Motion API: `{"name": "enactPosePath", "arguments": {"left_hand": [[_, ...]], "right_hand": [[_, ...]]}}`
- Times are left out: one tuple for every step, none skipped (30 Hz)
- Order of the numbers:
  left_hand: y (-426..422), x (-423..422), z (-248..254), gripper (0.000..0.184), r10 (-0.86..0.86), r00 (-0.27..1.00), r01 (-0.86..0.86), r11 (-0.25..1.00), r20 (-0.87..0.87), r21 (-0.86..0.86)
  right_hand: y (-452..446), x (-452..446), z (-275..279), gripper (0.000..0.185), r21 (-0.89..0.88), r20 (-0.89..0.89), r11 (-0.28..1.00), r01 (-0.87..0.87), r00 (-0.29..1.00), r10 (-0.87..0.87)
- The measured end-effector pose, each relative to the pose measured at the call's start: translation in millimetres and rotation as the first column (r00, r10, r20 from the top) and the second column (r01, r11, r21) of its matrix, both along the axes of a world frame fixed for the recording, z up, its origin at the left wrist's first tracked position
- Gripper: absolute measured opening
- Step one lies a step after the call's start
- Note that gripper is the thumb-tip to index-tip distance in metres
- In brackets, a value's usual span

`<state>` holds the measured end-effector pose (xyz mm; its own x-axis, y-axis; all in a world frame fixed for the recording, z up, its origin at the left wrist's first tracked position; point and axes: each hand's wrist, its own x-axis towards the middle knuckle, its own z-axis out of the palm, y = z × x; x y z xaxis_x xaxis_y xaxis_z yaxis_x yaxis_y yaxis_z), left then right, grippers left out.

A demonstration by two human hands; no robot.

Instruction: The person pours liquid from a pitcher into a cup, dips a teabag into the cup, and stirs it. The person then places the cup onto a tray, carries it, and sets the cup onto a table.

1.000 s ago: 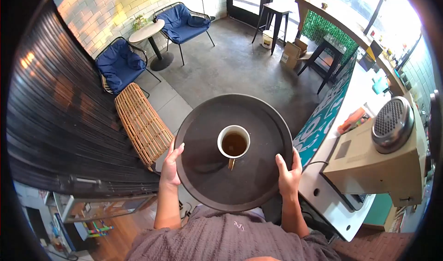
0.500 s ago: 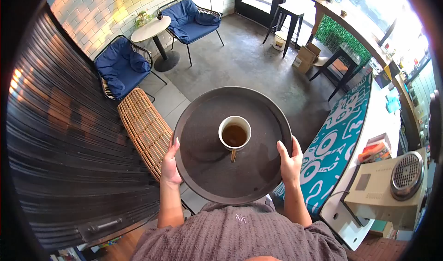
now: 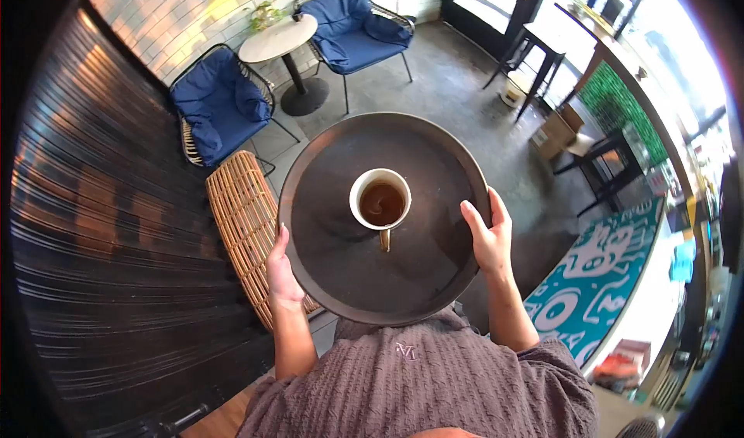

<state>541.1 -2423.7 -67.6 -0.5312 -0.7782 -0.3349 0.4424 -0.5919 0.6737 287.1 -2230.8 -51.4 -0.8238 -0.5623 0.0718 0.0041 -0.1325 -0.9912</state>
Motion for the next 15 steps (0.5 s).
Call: {"name": "enactPosePath", "arguments": {"left_hand": [[-14.3, -6.9, -3.6, 0.043, 0.026, 1.000, -0.026, 1.000, 0.005, 0.008], [-31.3, -13.2, -12.4, 0.044, 0.006, 0.999, -0.004, 0.999, -0.049, 0.043], [-46.9, -21.0, -15.8, 0.046, -0.014, 0.994, 0.022, 0.997, -0.108, 0.074], [-61.0, -27.3, -16.8, 0.046, 0.005, 0.994, 0.004, 0.997, -0.110, 0.078], [-74.9, -33.7, -15.3, 0.051, 0.007, 0.998, 0.000, 0.993, -0.056, 0.116], [-90.8, -41.4, -16.0, 0.057, 0.003, 1.000, -0.003, 0.988, -0.004, 0.153], [-108.6, -50.0, -22.0, 0.057, 0.014, 1.000, -0.013, 0.988, -0.009, 0.152], [-127.4, -56.2, -31.8, 0.062, 0.061, 0.984, -0.078, 0.993, 0.166, 0.094], [-147.7, -60.6, -42.4, 0.068, 0.111, 0.935, -0.128, 0.991, 0.338, 0.028], [-170.0, -67.1, -51.1, 0.072, 0.095, 0.955, -0.109, 0.993, 0.280, 0.035], [-190.3, -72.3, -57.1, 0.069, 0.085, 0.971, -0.103, 0.992, 0.224, 0.071], [-210.7, -83.1, -54.5, 0.066, 0.079, 0.983, -0.097, 0.990, 0.164, 0.103], [-233.5, -94.5, -50.4, 0.066, 0.089, 0.983, -0.106, 0.989, 0.161, 0.100], [-253.8, -104.2, -45.2, 0.062, 0.065, 0.992, -0.076, 0.991, 0.104, 0.106], [-272.7, -108.8, -42.2, 0.059, 0.041, 0.998, -0.047, 0.992, 0.052, 0.116]], "right_hand": [[-17.3, -14.7, 1.8, 0.040, 0.018, 0.006, 1.000, -0.018, 1.000, 0.018], [-35.1, -27.7, 3.3, 0.040, 0.036, 0.010, 0.999, -0.033, 0.999, 0.033], [-54.2, -38.1, 7.0, 0.041, 0.030, 0.025, 0.998, -0.051, 0.998, 0.050], [-74.0, -48.5, 6.5, 0.041, 0.034, 0.023, 0.997, -0.069, 0.997, 0.068], [-93.7, -58.5, 4.9, 0.041, 0.064, -0.014, 0.995, -0.072, 0.997, 0.073], [-114.4, -68.8, 2.8, 0.041, 0.092, -0.052, 0.993, -0.072, 0.996, 0.077], [-136.1, -80.3, -0.6, 0.041, 0.091, -0.056, 0.992, -0.082, 0.995, 0.087], [-158.2, -90.0, -6.7, 0.042, 0.088, -0.055, 0.992, -0.090, 0.994, 0.095], [-179.6, -97.5, -12.8, 0.042, 0.087, -0.049, 0.992, -0.096, 0.994, 0.100], [-200.7, -105.3, -18.1, 0.042, 0.089, -0.046, 0.991, -0.102, 0.993, 0.106], [-222.8, -114.4, -22.3, 0.042, 0.108, -0.057, 0.989, -0.100, 0.993, 0.106], [-248.2, -123.4, -24.6, 0.042, 0.124, -0.072, 0.987, -0.099, 0.992, 0.108], [-273.1, -128.6, -25.5, 0.043, 0.119, -0.109, 0.991, -0.065, 0.991, 0.078], [-298.1, -137.4, -23.9, 0.043, 0.126, -0.105, 0.989, -0.077, 0.990, 0.090], [-320.8, -146.0, -20.9, 0.043, 0.129, -0.073, 0.984, -0.126, 0.988, 0.136]]}}
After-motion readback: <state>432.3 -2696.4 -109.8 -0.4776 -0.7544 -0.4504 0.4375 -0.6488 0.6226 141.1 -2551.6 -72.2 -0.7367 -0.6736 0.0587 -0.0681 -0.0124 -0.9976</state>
